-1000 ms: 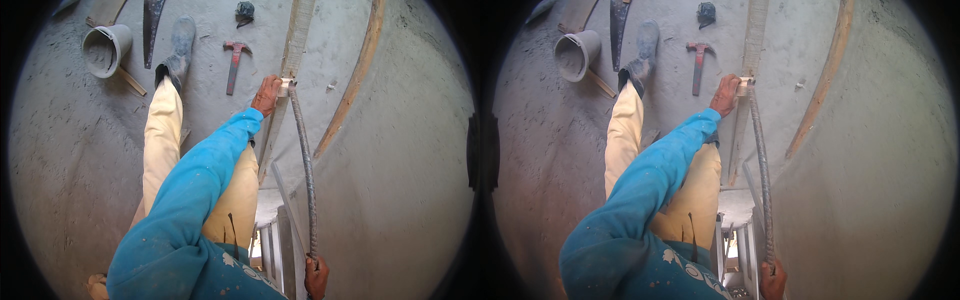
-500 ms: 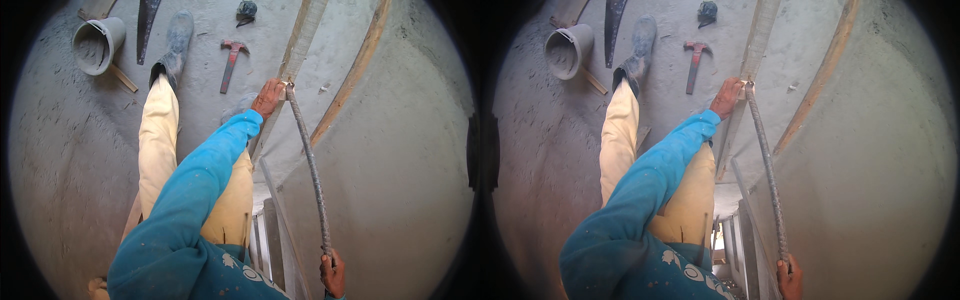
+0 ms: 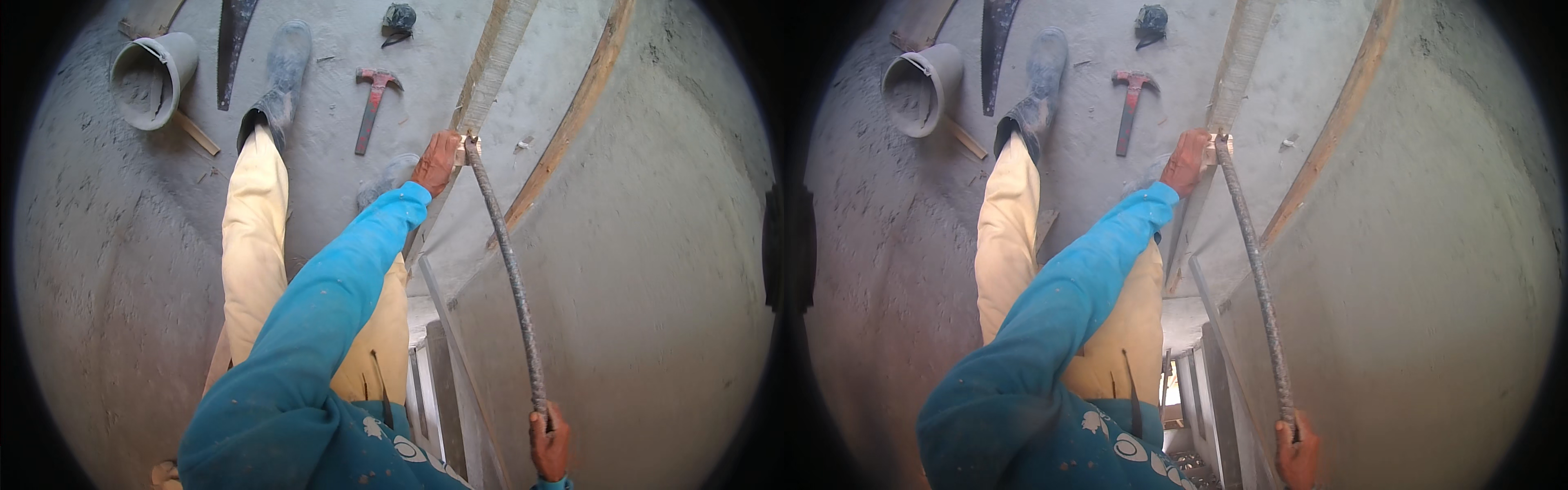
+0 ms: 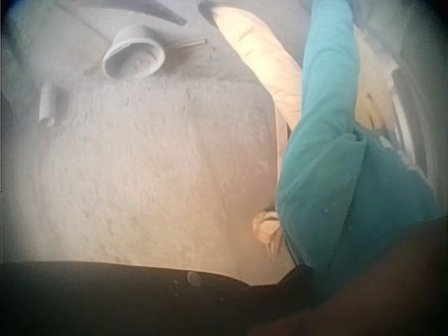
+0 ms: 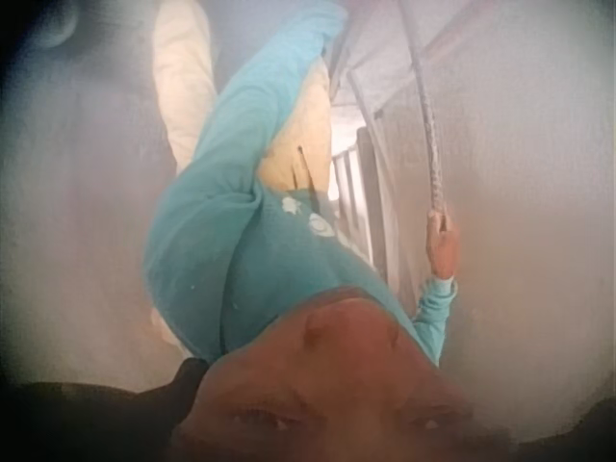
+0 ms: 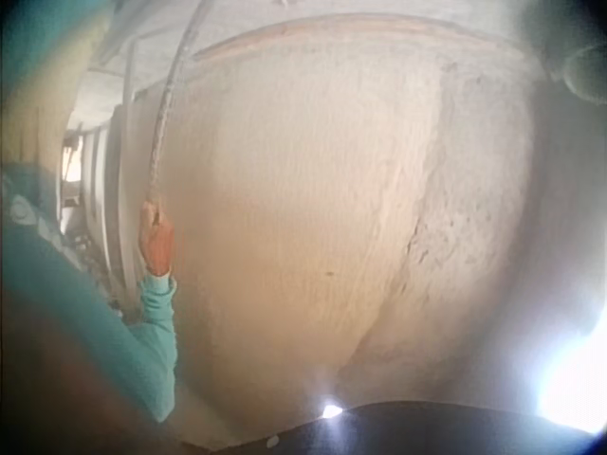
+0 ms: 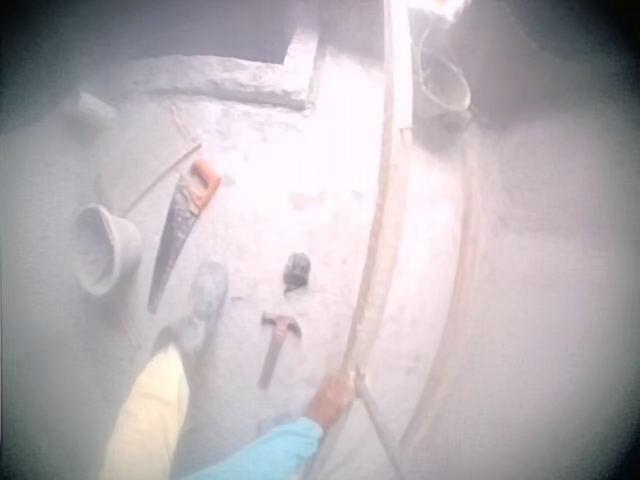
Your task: The person walks through a construction site, picks up a long steel rebar, and positions it vertically against a wall. They then use a hammer to drive nails into the wall to secure the rebar in place.
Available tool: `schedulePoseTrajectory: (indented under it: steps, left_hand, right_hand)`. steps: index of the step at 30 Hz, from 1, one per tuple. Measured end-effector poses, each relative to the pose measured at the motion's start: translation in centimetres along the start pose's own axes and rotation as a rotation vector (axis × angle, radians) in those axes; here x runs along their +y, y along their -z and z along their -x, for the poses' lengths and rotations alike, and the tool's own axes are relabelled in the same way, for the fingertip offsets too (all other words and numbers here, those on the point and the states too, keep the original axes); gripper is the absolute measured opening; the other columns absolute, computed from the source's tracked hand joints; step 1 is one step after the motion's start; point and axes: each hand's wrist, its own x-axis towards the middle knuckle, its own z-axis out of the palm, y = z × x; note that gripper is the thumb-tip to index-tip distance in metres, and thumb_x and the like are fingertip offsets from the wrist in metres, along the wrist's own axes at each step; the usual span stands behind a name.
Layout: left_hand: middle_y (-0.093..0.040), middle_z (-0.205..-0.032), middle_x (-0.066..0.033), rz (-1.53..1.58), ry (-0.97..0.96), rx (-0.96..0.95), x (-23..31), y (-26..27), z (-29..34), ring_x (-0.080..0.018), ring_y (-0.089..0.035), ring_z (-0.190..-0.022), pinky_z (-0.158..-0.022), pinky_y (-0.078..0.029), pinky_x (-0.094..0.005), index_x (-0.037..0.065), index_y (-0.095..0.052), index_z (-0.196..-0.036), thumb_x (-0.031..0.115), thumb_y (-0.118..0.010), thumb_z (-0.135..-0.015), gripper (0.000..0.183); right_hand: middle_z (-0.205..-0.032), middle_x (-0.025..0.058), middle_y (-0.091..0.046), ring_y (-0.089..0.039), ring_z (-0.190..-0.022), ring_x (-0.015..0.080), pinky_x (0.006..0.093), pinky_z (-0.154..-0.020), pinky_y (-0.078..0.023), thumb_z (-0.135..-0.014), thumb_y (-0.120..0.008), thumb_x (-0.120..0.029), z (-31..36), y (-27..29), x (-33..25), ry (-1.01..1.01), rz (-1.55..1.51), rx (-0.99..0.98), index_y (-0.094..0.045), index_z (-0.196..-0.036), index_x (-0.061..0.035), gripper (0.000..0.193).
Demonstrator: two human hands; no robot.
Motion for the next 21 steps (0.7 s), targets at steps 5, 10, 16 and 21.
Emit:
schedulePoseTrajectory:
  steps: [5, 10, 16, 21]
  left_hand:
    - [-0.048, -0.113, -0.0206, 0.001, -0.003, 0.009, -0.7, -0.1, 0.2, -0.0403, -0.048, -0.106, -0.091, -0.042, -0.0446, 0.0, -0.046, -0.111, -0.012, -0.063, -0.061, 0.054]
    - [-0.05, -0.111, -0.02, -0.027, 0.026, -0.013, -0.5, 0.6, 0.2, -0.04, -0.048, -0.105, -0.091, -0.042, -0.0438, 0.001, -0.046, -0.11, -0.011, -0.065, -0.061, 0.053]
    - [-0.051, -0.107, -0.0209, -0.069, -0.041, 0.007, -0.8, 0.4, 0.2, -0.0403, -0.049, -0.102, -0.091, -0.042, -0.0443, 0.0, -0.047, -0.106, -0.007, -0.066, -0.063, 0.047]
    - [-0.051, -0.116, -0.0235, -0.09, -0.078, -0.156, -1.7, 2.3, -2.2, -0.0399, -0.049, -0.111, -0.099, -0.039, -0.0432, -0.003, -0.047, -0.116, 0.013, -0.076, -0.066, 0.06]
  right_hand:
    - [-0.065, 0.0066, -0.051, -0.048, -0.059, 0.0151, 0.0315, -0.054, -0.04, -0.092, -0.059, -0.015, -0.5, -6.1, 4.1, 0.089, -0.031, 0.13, -0.059, -0.098, 0.002, 0.018]
    - [-0.08, 0.0233, -0.065, -0.066, -0.072, 0.036, 0.0399, -0.063, -0.049, -0.087, -0.061, -0.007, -1.2, -10.9, 7.3, 0.07, -0.011, 0.166, -0.06, -0.103, 0.0007, 0.018]
    - [-0.082, 0.0234, -0.065, -0.064, -0.076, 0.0422, 0.045, -0.064, -0.049, -0.085, -0.064, -0.011, -2.5, -15.9, 9.6, 0.102, -0.019, 0.285, -0.06, -0.104, -0.0015, 0.021]
    - [-0.081, 0.0233, -0.065, -0.063, -0.076, 0.0433, 0.0468, -0.064, -0.048, -0.084, -0.067, -0.017, -3.4, -15.4, 11.3, 0.11, 0.017, 0.355, -0.062, -0.1, -0.0014, 0.023]
